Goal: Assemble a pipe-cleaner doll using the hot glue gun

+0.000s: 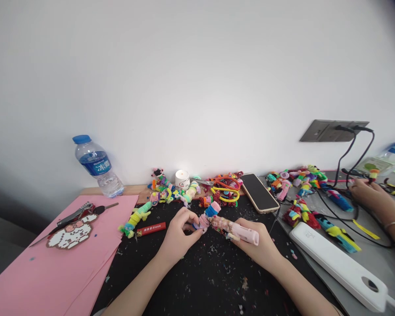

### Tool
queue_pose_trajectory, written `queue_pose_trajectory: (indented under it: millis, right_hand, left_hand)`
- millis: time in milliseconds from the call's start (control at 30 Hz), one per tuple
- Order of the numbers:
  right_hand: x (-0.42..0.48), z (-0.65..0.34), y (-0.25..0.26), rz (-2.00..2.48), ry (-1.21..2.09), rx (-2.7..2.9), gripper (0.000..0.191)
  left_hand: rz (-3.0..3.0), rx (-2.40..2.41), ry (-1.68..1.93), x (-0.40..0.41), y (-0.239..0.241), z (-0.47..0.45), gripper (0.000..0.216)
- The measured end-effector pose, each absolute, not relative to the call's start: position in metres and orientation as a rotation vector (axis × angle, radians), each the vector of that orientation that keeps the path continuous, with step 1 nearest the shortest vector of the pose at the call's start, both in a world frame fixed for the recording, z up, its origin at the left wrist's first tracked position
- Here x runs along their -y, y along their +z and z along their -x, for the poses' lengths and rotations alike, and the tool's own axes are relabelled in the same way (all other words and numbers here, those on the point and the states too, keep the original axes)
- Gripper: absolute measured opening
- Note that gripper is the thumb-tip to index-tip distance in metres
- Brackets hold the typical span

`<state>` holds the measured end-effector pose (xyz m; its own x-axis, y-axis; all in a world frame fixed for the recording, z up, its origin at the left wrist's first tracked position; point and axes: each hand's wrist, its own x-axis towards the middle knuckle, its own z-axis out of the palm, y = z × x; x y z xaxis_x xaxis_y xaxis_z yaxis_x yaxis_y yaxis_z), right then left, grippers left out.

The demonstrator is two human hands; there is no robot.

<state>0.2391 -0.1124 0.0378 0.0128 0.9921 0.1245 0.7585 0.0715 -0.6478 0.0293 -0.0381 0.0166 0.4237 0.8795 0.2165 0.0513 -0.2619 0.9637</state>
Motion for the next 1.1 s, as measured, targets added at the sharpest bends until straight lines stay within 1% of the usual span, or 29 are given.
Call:
queue_pose_trajectory:
  millis: [267, 467, 700, 900, 1100]
  right_hand:
    - [0.1122, -0.2404, 0.0351, 1.719, 0.581, 1.780, 0.023]
    - [0.1130, -0.2398, 0.0383, 1.718, 0.566, 1.734, 0.025]
    - [0.1118, -0.2395, 0.0368, 1.698, 0.610, 1.737, 0.027]
    - [0.1107, -0.2408, 0.0332, 1.753, 0.573, 1.763, 0.025]
    - [0.1112, -0.2398, 0.0322, 1.744, 0.600, 1.733, 0.027]
  left_hand:
    - [-1.813, -0.848, 1.022, 0.0404, 0.0181, -0.0295, 0.011]
    - [-1.701, -0.887, 1.008, 0.0371, 0.0119, -0.0292, 0.010]
    - [-1.678, -0.828, 0.974, 0.0381, 0.0126, -0.0295, 0.011]
    - [-1.542, -0.789, 0.965, 0.0369, 0.0106, -0.0304, 0.013]
    - [-1.480, -0.780, 1.005, 0.0364, 0.0100, -0.0296, 0.014]
